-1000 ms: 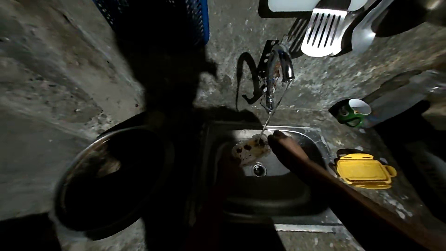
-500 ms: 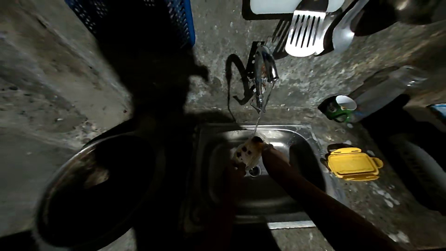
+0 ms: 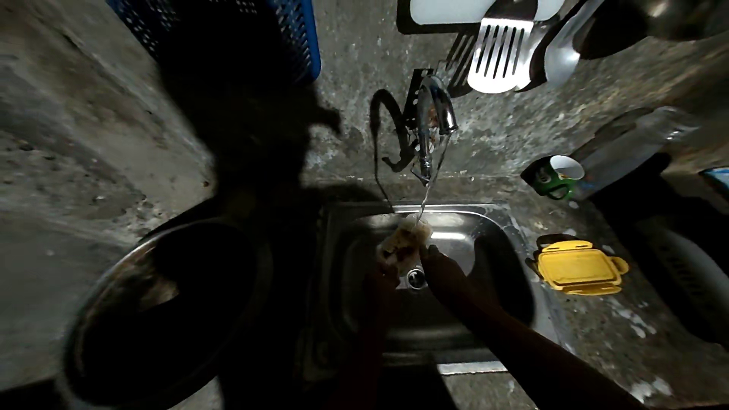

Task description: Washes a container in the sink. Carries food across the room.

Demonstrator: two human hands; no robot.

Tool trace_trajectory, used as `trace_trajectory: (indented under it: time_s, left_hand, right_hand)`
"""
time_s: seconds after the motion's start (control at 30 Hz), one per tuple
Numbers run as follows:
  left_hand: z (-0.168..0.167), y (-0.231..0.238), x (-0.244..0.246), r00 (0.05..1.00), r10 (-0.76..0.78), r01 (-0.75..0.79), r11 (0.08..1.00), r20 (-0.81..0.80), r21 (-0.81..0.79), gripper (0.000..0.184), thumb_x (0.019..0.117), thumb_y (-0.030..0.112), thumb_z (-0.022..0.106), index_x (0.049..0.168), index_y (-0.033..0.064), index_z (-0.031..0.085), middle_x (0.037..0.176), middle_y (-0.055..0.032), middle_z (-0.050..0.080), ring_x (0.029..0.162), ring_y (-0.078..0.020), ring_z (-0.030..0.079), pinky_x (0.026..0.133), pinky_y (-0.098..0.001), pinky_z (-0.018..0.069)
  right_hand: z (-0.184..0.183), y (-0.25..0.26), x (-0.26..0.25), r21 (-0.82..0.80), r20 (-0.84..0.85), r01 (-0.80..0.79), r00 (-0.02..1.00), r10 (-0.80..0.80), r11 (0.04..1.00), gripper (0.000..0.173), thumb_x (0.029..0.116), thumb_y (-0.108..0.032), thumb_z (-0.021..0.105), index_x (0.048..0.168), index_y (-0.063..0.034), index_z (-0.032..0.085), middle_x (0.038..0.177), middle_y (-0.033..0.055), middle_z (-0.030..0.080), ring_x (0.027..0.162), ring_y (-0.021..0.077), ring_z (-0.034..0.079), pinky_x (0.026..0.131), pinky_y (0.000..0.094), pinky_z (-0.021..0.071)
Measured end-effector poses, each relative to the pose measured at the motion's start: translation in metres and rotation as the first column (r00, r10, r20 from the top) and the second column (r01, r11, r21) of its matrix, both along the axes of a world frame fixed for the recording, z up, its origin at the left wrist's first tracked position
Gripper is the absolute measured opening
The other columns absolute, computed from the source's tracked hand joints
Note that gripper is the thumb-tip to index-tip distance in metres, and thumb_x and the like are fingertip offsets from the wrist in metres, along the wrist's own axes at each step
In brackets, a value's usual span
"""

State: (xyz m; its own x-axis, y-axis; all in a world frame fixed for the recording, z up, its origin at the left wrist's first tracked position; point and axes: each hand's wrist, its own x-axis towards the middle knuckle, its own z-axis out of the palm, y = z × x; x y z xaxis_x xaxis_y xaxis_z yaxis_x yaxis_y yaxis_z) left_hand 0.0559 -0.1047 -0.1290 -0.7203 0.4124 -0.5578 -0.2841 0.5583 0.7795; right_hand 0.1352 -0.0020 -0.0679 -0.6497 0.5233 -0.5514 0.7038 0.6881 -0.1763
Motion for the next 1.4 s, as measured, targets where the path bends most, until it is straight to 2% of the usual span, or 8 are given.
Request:
trace_trajectory:
  time_s: [0.13, 0.37, 0.53, 0.77, 0.87, 1.0, 1.23, 1.4]
  left_hand:
    - [-0.005, -0.005, -0.008, 0.999, -0.031, 0.031, 0.999, -0.017, -0.018, 0.029, 0.1037, 0.014, 0.06, 0.123, -0.0073, 0.062, 0.107, -0.0214, 0.068, 0.087, -0.0238, 0.07, 0.081, -0.0382, 0.0593]
    - [-0.009, -0.01, -0.008, 1.0, -0.026, 0.025, 0.997, 0.011, 0.077, 0.028, 0.1034, 0.012, 0.06, 0.122, -0.0076, 0.06, 0.106, -0.0202, 0.065, 0.083, -0.0207, 0.069, 0.077, -0.035, 0.06]
    - [-0.002, -0.016, -0.009, 0.998, -0.029, 0.027, 0.999, 0.059, 0.039, 0.035, 0.1053, 0.013, 0.056, 0.134, -0.0058, 0.054, 0.117, -0.0237, 0.064, 0.094, -0.0267, 0.07, 0.083, -0.0406, 0.0596]
    - [-0.018, -0.032, -0.012, 0.996, 0.049, -0.056, 0.994, 0.075, 0.097, 0.034, 0.1046, 0.017, 0.059, 0.13, -0.0063, 0.057, 0.115, -0.0227, 0.065, 0.096, -0.026, 0.07, 0.083, -0.0401, 0.0605]
    - [-0.026, -0.035, -0.015, 0.994, 0.077, -0.086, 0.99, 0.084, 0.112, 0.033, 0.1038, 0.013, 0.06, 0.13, -0.0058, 0.058, 0.117, -0.0233, 0.065, 0.098, -0.027, 0.07, 0.084, -0.0413, 0.061]
    - [-0.027, -0.038, -0.013, 0.99, 0.104, -0.119, 0.977, 0.097, 0.175, 0.032, 0.1041, 0.012, 0.059, 0.131, -0.0054, 0.058, 0.117, -0.0225, 0.065, 0.098, -0.0255, 0.071, 0.082, -0.0394, 0.0625]
    - [-0.025, -0.047, -0.013, 0.999, 0.041, -0.039, 0.991, -0.01, 0.13, 0.034, 0.1053, 0.014, 0.056, 0.133, -0.0061, 0.057, 0.114, -0.022, 0.066, 0.093, -0.0244, 0.071, 0.081, -0.039, 0.0618]
    - [-0.014, -0.043, -0.015, 0.998, 0.046, -0.053, 0.983, 0.044, 0.178, 0.032, 0.1045, 0.011, 0.057, 0.13, -0.0079, 0.057, 0.113, -0.0225, 0.065, 0.091, -0.0238, 0.071, 0.08, -0.0381, 0.0627]
  right_hand:
    - [0.017, 0.014, 0.007, -0.04, -0.001, 0.001, 1.0, -0.001, 0.999, 0.046, 0.1066, -0.003, 0.043, 0.152, -0.004, 0.044, 0.141, 0.0238, 0.054, 0.122, 0.0404, 0.061, 0.102, 0.0515, 0.05]
    - [0.062, 0.051, -0.04, 0.01, 0.004, 0.009, 1.0, -0.009, 1.0, 0.024, 0.1027, -0.004, 0.052, 0.121, 0.0038, 0.067, 0.127, 0.0255, 0.065, 0.12, 0.0428, 0.063, 0.098, 0.0588, 0.0506]
    - [0.058, 0.072, -0.057, 0.079, 0.146, 0.018, 0.989, -0.029, 0.997, 0.027, 0.1038, -0.008, 0.052, 0.125, 0.0028, 0.064, 0.13, 0.026, 0.063, 0.122, 0.0437, 0.062, 0.096, 0.0605, 0.0509]
    - [0.037, 0.082, -0.066, 0.064, 0.123, 0.014, 0.992, -0.021, 0.998, 0.032, 0.1061, -0.01, 0.047, 0.134, 0.0002, 0.06, 0.133, 0.0252, 0.062, 0.124, 0.0429, 0.06, 0.099, 0.0608, 0.0489]
    - [0.033, 0.076, -0.065, 0.066, 0.045, -0.022, 0.999, 0.019, 0.998, 0.034, 0.1047, -0.009, 0.052, 0.136, 0.0029, 0.058, 0.135, 0.0266, 0.06, 0.129, 0.044, 0.056, 0.11, 0.0626, 0.0376]
    - [0.028, 0.064, -0.078, -0.04, -0.134, -0.1, 0.987, 0.094, 0.994, 0.02, 0.0997, -0.005, 0.058, 0.113, 0.0044, 0.069, 0.123, 0.0255, 0.065, 0.118, 0.0413, 0.062, 0.103, 0.0563, 0.0487]
    - [0.047, 0.074, -0.09, -0.234, -0.091, 0.09, 0.989, -0.114, 0.968, 0.019, 0.0985, -0.012, 0.065, 0.111, 0.0008, 0.069, 0.105, 0.0166, 0.071, 0.089, 0.0259, 0.071, 0.086, 0.0445, 0.0579]
    - [0.089, 0.087, -0.068, -0.261, -0.233, 0.035, 0.967, -0.098, 0.965, 0.023, 0.1021, -0.009, 0.06, 0.119, 0.0065, 0.064, 0.106, 0.0206, 0.068, 0.092, 0.0297, 0.067, 0.087, 0.0483, 0.0538]
